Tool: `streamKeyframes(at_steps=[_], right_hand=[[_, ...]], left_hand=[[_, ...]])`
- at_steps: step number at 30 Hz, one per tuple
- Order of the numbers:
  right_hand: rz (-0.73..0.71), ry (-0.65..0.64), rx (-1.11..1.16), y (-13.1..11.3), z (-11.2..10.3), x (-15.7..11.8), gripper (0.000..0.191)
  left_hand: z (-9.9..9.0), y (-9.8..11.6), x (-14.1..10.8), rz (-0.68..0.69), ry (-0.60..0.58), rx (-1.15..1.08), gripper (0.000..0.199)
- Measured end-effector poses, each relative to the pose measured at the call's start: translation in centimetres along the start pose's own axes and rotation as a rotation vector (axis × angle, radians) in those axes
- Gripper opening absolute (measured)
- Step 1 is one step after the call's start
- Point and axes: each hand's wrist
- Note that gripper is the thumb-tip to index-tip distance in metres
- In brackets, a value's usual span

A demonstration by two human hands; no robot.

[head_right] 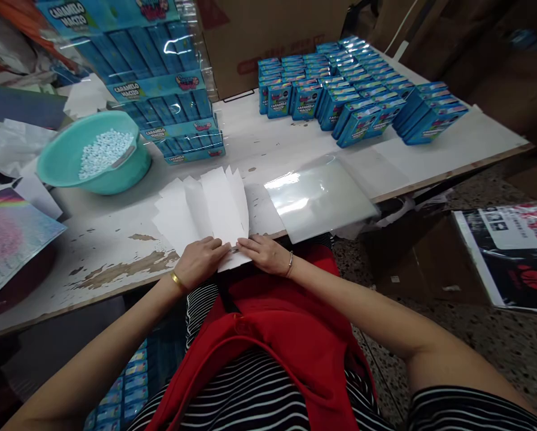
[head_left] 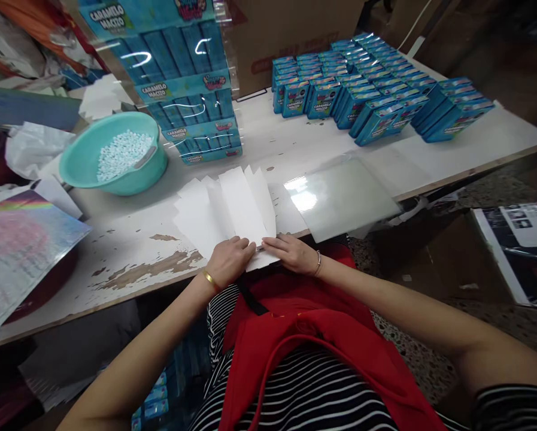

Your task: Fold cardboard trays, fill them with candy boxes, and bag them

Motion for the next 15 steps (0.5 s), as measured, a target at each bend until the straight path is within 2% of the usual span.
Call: streamKeyframes(at_steps=[3, 5, 7, 11, 15], right_hand=[[0.067, 0.082, 0.028, -0.5, 0.6, 0.5, 0.04], [0.09, 0.137, 0.068, -0.9, 0.7, 0.9, 0.038], [0.137, 0.199, 0.111, -1.2, 0.6, 1.2, 0.043], [0.22, 0.294, 0.094, -1.7, 0.8, 1.3, 0.056], [0.164, 0.196, 0.008, -1.9, 1.3, 0.9, 0.055]], left_hand=[[0.0, -0.5, -0.6, 0.143, 0.08, -0.053, 0.048], [0.0, -0.5, -0.6, 0.135, 0.043, -0.054, 0.044], [-0.2, -0.3, -0.1, 0.008, -0.034, -0.042, 0.036], [-1.0, 0.1, 1.7, -0.307, -0.117, -0.075, 0.036], [-1.3, -0.2, 2.7, -0.416, -0.14, -0.217, 0.037]])
Point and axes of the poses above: each hand's wrist, its own x-axis towards the middle knuckle, its own z-axis out of the palm, y = z × x, and after that the axes turned 10 degrees about x, right-handed
